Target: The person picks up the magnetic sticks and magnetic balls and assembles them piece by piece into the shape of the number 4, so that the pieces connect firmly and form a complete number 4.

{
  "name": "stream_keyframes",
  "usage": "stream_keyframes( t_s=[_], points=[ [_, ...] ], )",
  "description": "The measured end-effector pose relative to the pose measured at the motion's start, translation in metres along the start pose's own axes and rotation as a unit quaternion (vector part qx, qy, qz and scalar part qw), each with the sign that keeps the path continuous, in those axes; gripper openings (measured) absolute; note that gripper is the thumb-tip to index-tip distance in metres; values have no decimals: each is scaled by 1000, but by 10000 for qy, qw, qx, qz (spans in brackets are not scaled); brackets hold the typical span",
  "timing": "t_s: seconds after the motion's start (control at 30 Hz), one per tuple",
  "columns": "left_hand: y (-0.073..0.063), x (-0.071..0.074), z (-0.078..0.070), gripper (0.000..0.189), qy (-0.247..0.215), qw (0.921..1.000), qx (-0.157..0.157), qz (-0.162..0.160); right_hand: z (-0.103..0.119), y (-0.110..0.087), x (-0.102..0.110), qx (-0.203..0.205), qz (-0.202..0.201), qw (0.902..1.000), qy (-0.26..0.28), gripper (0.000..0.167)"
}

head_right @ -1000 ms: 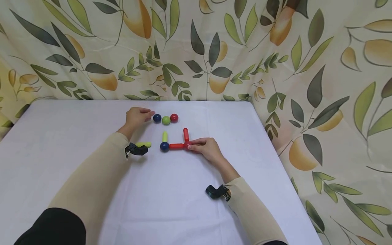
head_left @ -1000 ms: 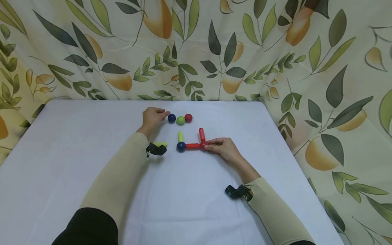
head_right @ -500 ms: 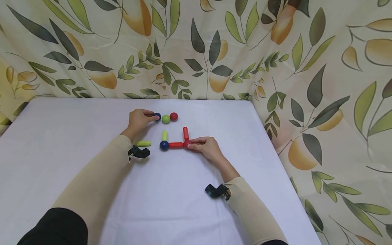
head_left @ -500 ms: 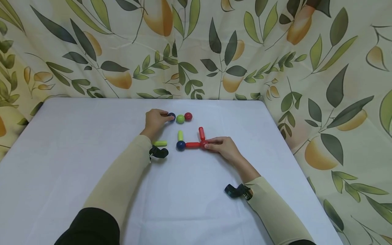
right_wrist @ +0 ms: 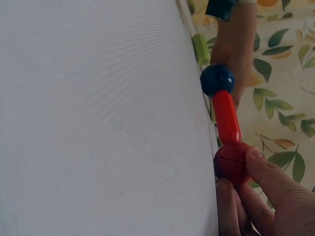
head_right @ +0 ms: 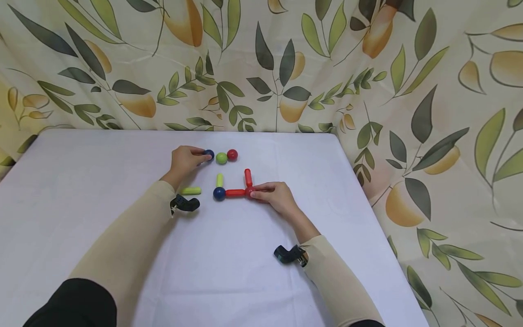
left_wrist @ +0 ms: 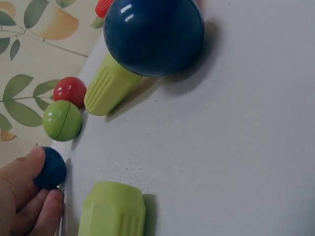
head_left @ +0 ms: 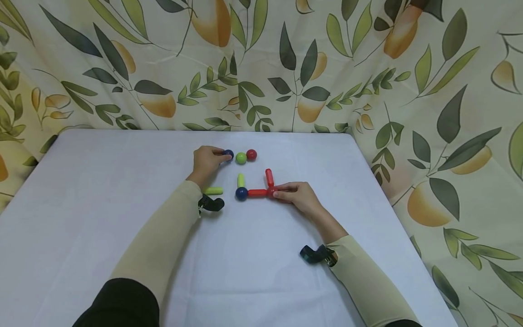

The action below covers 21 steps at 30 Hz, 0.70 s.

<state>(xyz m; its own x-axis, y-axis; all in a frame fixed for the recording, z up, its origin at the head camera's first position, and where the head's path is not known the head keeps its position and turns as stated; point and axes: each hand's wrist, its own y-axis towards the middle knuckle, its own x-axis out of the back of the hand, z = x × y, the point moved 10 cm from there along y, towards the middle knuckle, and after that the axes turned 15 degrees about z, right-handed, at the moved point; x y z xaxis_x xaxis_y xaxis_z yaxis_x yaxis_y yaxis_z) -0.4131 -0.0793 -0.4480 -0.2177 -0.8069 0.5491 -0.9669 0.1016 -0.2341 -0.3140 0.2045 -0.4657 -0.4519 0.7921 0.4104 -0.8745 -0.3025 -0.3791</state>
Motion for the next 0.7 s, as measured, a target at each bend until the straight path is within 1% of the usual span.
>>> stream_keyframes(
  t_s=[0.17, 0.4, 0.53, 0.7],
  points=[
    [-1, -2, 5, 39, -253, 9995, 176, 83, -1, 1, 1, -15, -19, 10000, -20, 38],
    [-9, -7, 6, 38, -282, 9988, 288, 292, -1, 2, 0, 17, 23, 10000, -77, 39],
    [-14, -10, 4, 39, -245, 9987, 240, 380, -1, 2, 0, 4, 14, 10000, -53, 39],
    [-18, -12, 3, 39, -125, 9989, 73, 435, -2, 2, 0, 16, 21, 10000, -48, 39]
  ],
)
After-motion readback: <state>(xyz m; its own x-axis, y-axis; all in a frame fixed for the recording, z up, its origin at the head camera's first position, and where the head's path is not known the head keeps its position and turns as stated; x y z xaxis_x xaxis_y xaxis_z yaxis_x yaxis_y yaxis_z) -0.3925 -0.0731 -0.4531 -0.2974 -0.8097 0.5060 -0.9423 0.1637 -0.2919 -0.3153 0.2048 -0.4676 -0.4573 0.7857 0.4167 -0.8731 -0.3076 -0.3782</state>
